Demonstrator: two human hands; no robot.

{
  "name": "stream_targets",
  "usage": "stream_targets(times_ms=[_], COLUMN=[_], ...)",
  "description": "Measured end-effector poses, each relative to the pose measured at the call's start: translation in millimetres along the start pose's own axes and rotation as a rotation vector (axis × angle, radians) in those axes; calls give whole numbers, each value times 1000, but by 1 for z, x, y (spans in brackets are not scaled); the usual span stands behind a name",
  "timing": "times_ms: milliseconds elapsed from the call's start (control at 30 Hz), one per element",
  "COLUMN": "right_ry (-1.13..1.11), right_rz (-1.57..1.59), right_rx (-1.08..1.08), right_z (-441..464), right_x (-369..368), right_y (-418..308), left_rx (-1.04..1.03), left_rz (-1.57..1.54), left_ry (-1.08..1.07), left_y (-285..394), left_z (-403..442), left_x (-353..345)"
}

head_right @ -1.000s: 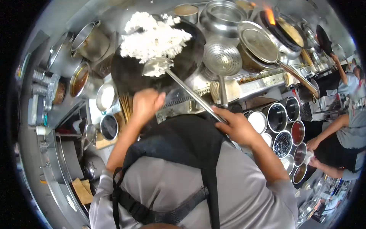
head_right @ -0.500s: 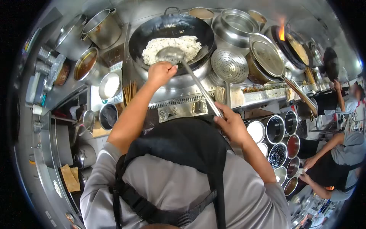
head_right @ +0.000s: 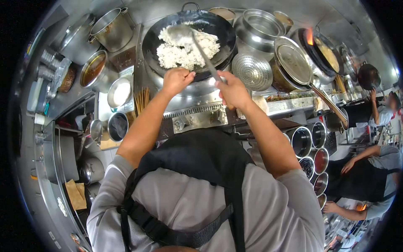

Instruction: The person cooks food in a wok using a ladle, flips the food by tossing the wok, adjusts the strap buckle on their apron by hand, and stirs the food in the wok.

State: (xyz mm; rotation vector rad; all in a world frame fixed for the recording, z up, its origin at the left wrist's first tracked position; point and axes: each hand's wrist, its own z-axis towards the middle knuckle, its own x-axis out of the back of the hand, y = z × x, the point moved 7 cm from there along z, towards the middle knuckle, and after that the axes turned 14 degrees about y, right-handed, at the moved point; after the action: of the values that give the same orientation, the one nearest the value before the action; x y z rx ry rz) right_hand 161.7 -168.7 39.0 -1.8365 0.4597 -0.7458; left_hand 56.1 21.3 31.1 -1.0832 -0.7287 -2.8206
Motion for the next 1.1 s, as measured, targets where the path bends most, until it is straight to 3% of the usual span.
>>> stream_targets(times_ms=[67, 167, 233, 300, 433, 500, 567, 600, 633, 700, 833, 967, 1067, 1100], right_ry=[158, 223, 224, 78, 106, 144, 30, 21, 22, 22, 185, 311, 207, 80], right_rz=[120, 198, 172, 148, 173, 205, 403, 206, 208, 117, 146, 157, 126, 194], right_rx=[-3, -64, -145, -119, 53, 14, -128, -183, -185, -52, -3, 31, -32, -40], right_z=[-21, -27, 2, 34, 18, 7, 18, 37, 50, 68, 36, 75, 127, 140], right_x=[22, 38, 23, 6, 9, 12, -5, -15, -19, -22, 6, 32, -3, -26], right_y=[-9, 3, 16, 4, -32, -30, 0, 13, 15, -4, -8, 1, -11, -9], left_rx=[19, -9, -5, -24, -48, -66, -77, -71, -70, -50, -48, -53, -7, -14], left_rz=[10, 4, -2, -16, -30, -29, -24, -34, -43, -29, -57, -18, -10, -8], left_ry=[-19, 5, 12, 19, 40, 52, 62, 66, 75, 57, 63, 41, -9, -6], left_y=[-3, -3, -1, -1, -1, 1, 2, 3, 5, 2, 1, 0, 0, -1], left_z=[1, 1, 2, 2, 1, 1, 4, 4, 5, 3, 1, 1, 3, 2], left_x=[-1, 0, -1, -1, -1, 1, 4, 5, 6, 3, 3, 3, -1, -1])
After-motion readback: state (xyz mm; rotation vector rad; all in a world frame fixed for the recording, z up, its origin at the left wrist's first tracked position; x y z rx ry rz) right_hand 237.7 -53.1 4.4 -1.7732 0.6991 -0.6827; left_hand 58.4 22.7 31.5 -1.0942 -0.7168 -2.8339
